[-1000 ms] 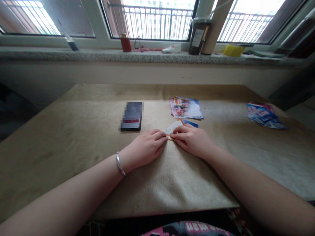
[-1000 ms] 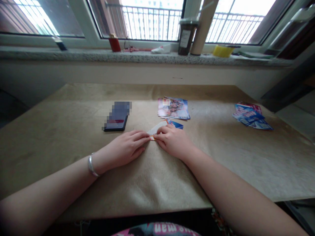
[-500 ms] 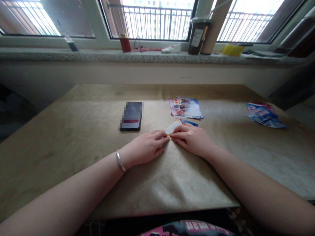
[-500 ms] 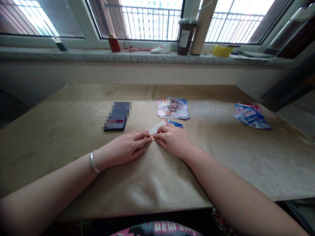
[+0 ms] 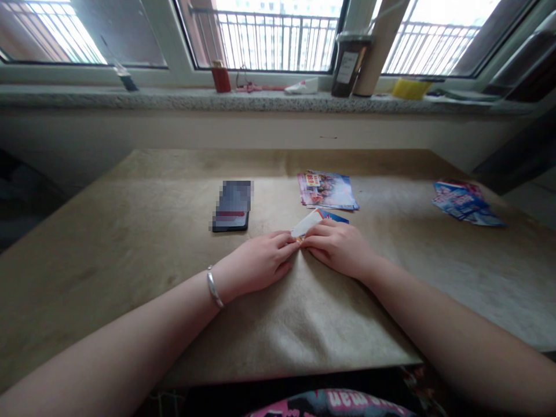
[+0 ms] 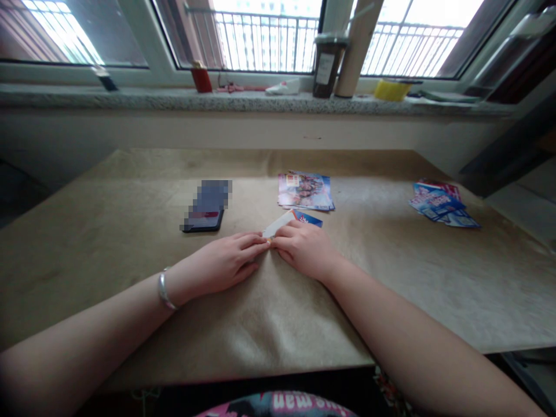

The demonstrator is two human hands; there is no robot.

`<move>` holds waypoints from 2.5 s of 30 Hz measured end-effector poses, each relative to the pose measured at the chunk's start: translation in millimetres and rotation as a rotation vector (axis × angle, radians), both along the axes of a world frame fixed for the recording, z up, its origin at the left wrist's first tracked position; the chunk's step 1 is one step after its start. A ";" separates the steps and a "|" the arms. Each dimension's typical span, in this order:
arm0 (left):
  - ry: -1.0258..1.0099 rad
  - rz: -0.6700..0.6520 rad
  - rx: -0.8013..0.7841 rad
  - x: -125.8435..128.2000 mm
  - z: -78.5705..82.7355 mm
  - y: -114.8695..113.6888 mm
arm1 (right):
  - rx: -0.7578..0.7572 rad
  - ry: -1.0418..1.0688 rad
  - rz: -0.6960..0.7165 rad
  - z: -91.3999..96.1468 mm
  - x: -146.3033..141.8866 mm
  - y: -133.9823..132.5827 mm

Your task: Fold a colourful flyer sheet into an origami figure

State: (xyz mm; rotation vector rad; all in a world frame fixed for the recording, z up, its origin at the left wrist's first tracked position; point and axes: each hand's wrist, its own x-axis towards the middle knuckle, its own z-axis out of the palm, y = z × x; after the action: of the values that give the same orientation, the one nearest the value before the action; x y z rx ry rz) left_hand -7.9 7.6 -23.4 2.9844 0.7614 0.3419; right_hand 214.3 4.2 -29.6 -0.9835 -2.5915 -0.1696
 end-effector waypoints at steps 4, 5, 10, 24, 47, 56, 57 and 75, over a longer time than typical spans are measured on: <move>0.013 0.000 0.002 0.1 0.3 -0.2 | 0.016 -0.009 0.032 -2.2 0.3 0.2; 0.016 0.000 0.003 0.2 0.6 -0.2 | 0.013 -0.009 0.028 -2.5 0.3 0.2; 0.003 -0.007 0.014 0.1 -0.6 0.3 | -0.004 -0.033 0.019 -1.9 -0.8 0.0; 0.022 -0.029 0.053 -0.1 -5.0 1.5 | -0.015 -0.055 -0.009 8.0 5.3 2.6; 0.088 0.011 0.001 -4.1 3.8 0.4 | -0.020 -0.043 0.022 -0.1 4.0 2.9; 0.086 0.019 0.013 -4.9 2.6 0.5 | -0.040 -0.068 0.020 4.8 13.7 3.5; 0.087 0.019 0.014 -4.9 3.2 0.5 | -0.040 -0.064 0.020 5.9 14.4 3.1; 0.101 0.019 0.012 -5.3 0.7 2.1 | -0.177 -0.078 -0.084 13.2 32.2 -0.2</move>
State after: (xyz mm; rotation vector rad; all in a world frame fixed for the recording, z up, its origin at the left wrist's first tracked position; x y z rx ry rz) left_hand -13.2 9.7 -22.7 3.0278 0.7999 0.1981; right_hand 246.5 4.0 -16.3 -1.1706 -2.6731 0.0001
